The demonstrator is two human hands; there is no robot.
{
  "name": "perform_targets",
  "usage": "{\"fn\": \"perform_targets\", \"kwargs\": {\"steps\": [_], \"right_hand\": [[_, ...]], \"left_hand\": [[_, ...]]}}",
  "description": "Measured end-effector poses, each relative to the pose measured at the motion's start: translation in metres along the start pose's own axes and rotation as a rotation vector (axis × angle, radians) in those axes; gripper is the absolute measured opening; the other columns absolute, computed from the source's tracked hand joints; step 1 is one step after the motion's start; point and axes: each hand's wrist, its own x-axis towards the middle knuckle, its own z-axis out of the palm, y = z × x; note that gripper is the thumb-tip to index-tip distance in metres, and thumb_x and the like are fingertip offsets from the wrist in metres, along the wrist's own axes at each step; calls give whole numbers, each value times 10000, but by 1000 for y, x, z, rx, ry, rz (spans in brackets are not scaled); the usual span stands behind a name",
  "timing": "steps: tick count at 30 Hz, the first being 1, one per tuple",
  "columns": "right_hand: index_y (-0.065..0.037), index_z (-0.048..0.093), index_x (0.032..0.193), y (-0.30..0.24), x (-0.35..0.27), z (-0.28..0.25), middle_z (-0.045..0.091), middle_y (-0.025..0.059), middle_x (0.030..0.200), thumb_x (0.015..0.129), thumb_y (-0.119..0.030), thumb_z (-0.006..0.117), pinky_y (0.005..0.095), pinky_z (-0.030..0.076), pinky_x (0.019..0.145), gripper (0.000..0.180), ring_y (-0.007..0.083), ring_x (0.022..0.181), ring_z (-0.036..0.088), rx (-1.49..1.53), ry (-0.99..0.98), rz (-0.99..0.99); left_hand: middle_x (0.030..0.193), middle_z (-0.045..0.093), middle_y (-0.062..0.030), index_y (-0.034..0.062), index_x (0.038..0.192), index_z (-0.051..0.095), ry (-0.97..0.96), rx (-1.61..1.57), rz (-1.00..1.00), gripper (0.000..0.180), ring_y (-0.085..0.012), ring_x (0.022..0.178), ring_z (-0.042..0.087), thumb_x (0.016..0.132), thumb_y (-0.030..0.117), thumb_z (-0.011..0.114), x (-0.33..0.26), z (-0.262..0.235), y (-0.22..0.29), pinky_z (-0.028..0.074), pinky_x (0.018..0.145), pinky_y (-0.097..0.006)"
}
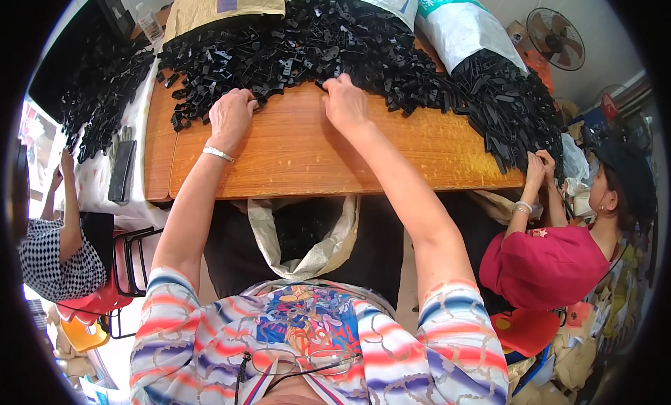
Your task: Assembling or inspecting small black plastic components at a workbench.
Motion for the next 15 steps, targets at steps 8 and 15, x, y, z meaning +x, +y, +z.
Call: {"fn": "perform_targets", "kwargs": {"steps": [8,15], "right_hand": [[-79,688,1017,6,22,21,638,162,1027,799,-126,715,429,542,764,224,355,870,657,-87,-75,52],[8,703,946,11,0,1,720,126,815,839,-80,654,321,544,629,148,201,631,700,583,-374,373]], "left_hand": [[953,622,-113,57,849,705,-78,-186,139,116,-320,885,635,853,166,664,-31,-5,27,512,759,-415],[971,616,-116,45,958,681,-150,-442,115,203,-325,912,623,820,193,703,-43,-12,27,507,772,-409]]}}
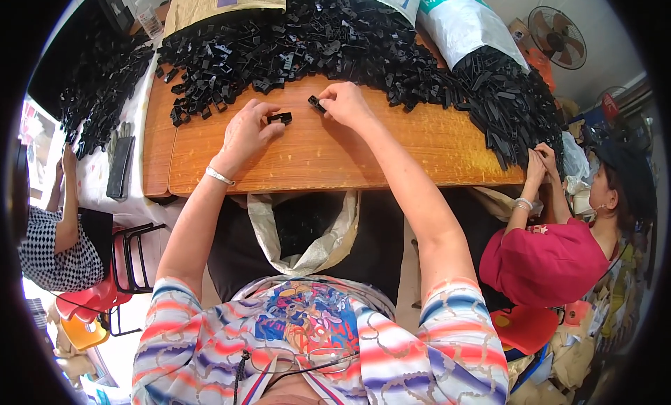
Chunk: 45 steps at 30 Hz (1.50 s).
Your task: Assembling or inspecting small black plastic components at a workbench.
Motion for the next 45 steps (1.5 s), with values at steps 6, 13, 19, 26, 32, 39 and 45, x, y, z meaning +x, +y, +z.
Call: {"fn": "perform_targets", "kwargs": {"steps": [6,13,19,26,32,39,45], "right_hand": [[17,691,998,-12,-14,7,702,149,869,841,-94,680,354,545,718,193,263,755,695,-101,51,-122],[0,671,944,-7,-24,16,646,140,897,767,-70,757,363,530,713,209,277,794,657,-407,190,-417],[-3,638,937,-49,-58,29,613,137,919,744,-3,719,383,530,696,210,325,812,634,-190,201,-691],[-19,635,958,-57,-68,26,599,125,907,717,54,690,368,534,688,258,311,819,632,-302,202,-785],[-15,643,1002,-51,-67,26,615,102,942,740,43,708,331,541,692,275,249,824,652,-249,85,-765],[63,624,942,-36,-81,33,657,68,752,804,-7,743,247,500,533,195,108,606,627,357,-179,-120],[51,620,916,-43,-132,38,656,75,732,794,-18,742,264,500,532,186,118,603,636,278,-215,64]], "left_hand": [[1020,596,-120,49,1013,644,59,110,49,280,-309,990,582,764,133,743,-2,9,-15,497,818,-398],[957,608,-130,31,984,625,62,47,33,250,-310,920,595,765,96,727,0,8,-8,498,803,-403],[853,656,-101,11,1001,599,28,-373,-92,240,-199,744,636,781,25,693,-3,6,2,510,704,-320],[888,640,-34,-29,1051,568,-122,-784,-147,284,-55,775,595,816,16,722,-5,4,6,499,698,-210],[931,642,-59,-32,1053,560,-183,-1041,-286,258,-71,789,603,851,24,709,-15,-3,13,511,706,-213],[803,647,-15,-12,918,622,-89,-802,-154,133,-48,703,586,820,-1,711,-30,11,13,479,608,-207],[918,679,-48,-12,1057,655,-532,-788,-113,264,-97,855,627,814,54,737,-27,-23,2,520,766,-251]]}}
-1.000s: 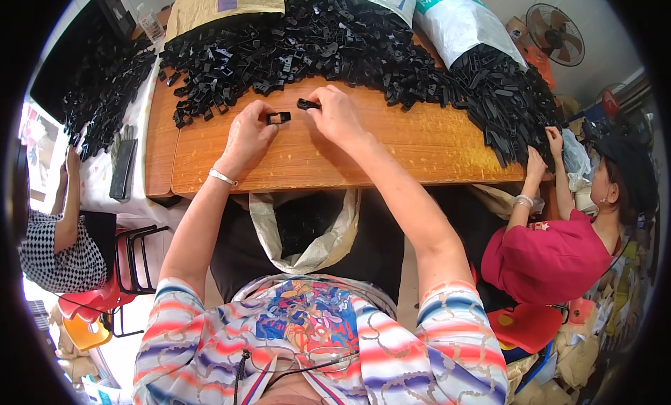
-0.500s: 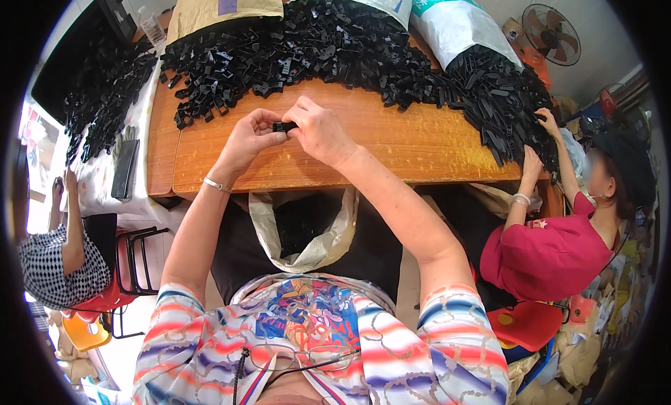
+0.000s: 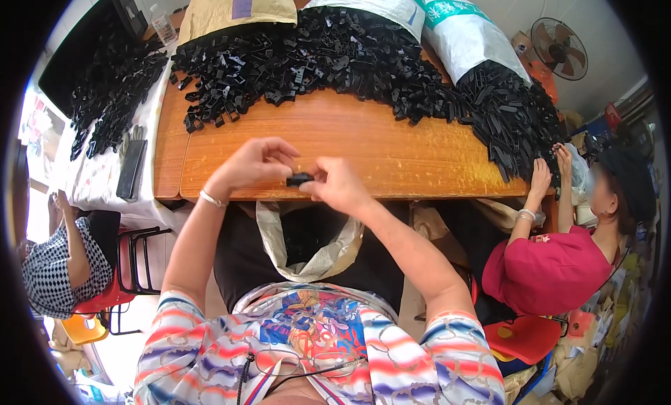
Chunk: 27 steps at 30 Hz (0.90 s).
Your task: Assembling or inspecting small black plastic components at a workbench.
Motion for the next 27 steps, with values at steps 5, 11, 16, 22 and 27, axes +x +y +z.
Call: {"fn": "perform_targets", "kwargs": {"steps": [5,11,16,22,27], "right_hand": [[23,666,940,27,-27,14,671,143,746,719,-72,783,376,520,636,268,275,683,669,-493,-37,-440],[-20,676,976,4,-20,-6,682,133,796,795,-199,743,362,524,666,264,262,712,669,-595,-38,-371],[-27,689,960,17,38,-59,682,159,879,817,-147,706,368,534,717,187,268,791,668,-649,303,-430],[-80,603,1171,12,115,-110,553,190,1147,809,-110,694,465,527,804,374,399,920,637,-881,656,-316],[-82,579,1176,14,138,-100,556,187,1117,790,-92,722,467,529,807,412,409,938,627,-961,604,-270]], "left_hand": [[931,660,-90,51,1133,626,577,763,164,322,-220,855,649,817,26,684,41,-35,-10,524,772,-323],[1005,540,-128,97,1080,611,642,1168,239,285,-324,991,557,805,55,675,78,-55,-27,515,801,-417],[982,527,-108,83,982,598,655,1219,249,202,-297,994,541,801,56,682,76,-46,-20,515,790,-403],[886,621,-137,47,865,662,551,1012,334,134,-342,862,606,870,179,638,65,-19,-18,499,756,-412],[882,619,-140,53,861,661,569,967,257,143,-349,829,620,895,182,611,56,3,-18,502,727,-421]]}}
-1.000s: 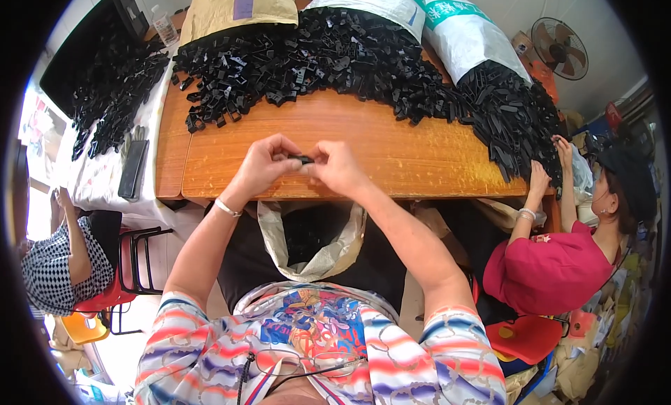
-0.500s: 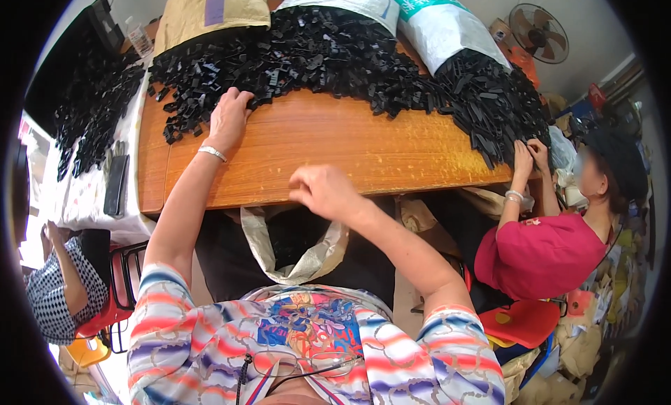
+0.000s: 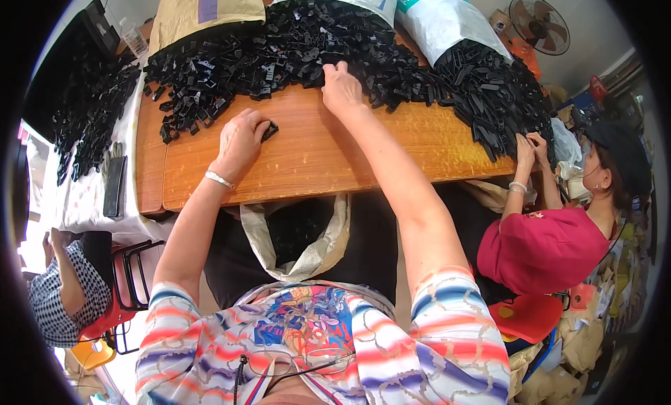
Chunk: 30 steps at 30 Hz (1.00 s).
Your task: Assembling or inspecting small black plastic components at a workbench.
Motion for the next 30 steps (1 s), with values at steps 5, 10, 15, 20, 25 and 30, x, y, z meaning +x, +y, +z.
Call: {"fn": "perform_targets", "kwargs": {"steps": [5,10,15,20,25,30], "right_hand": [[-83,628,1036,-13,-40,-1,595,148,1021,796,-67,692,448,524,729,249,377,852,639,143,16,-194],[-77,645,995,-13,-60,-10,632,101,958,784,-29,684,419,512,700,220,335,812,648,296,72,-244],[-67,625,994,-16,-80,-15,611,119,975,774,0,682,423,512,709,238,348,842,638,330,79,-214],[-28,618,1015,-33,-102,-24,579,160,975,746,-32,726,414,527,713,289,359,831,639,246,-10,-255],[-17,640,1004,-40,-109,-44,605,155,960,785,-55,698,393,529,717,230,344,806,642,300,-151,-257],[-52,665,1007,-36,-97,-51,623,142,1027,834,21,522,412,531,761,236,344,865,646,186,-111,-338]], "left_hand": [[940,612,-125,60,964,663,26,-33,-8,206,-323,907,615,849,232,669,-16,-8,14,510,760,-413],[987,612,-140,40,1064,647,-23,1,-21,267,-346,931,609,834,171,683,-16,-2,14,505,778,-413],[1012,596,-155,25,1097,631,-59,64,-55,299,-356,968,597,830,150,678,-14,-1,21,504,803,-416],[1009,588,-161,24,1073,634,-69,75,-53,272,-353,985,585,824,126,669,-16,1,19,500,826,-422],[1007,586,-158,30,1026,629,-43,85,-36,228,-343,983,584,819,116,670,-14,3,18,504,821,-423],[996,591,-156,25,997,632,22,90,26,203,-347,964,591,811,99,670,-17,-1,18,506,812,-423]]}}
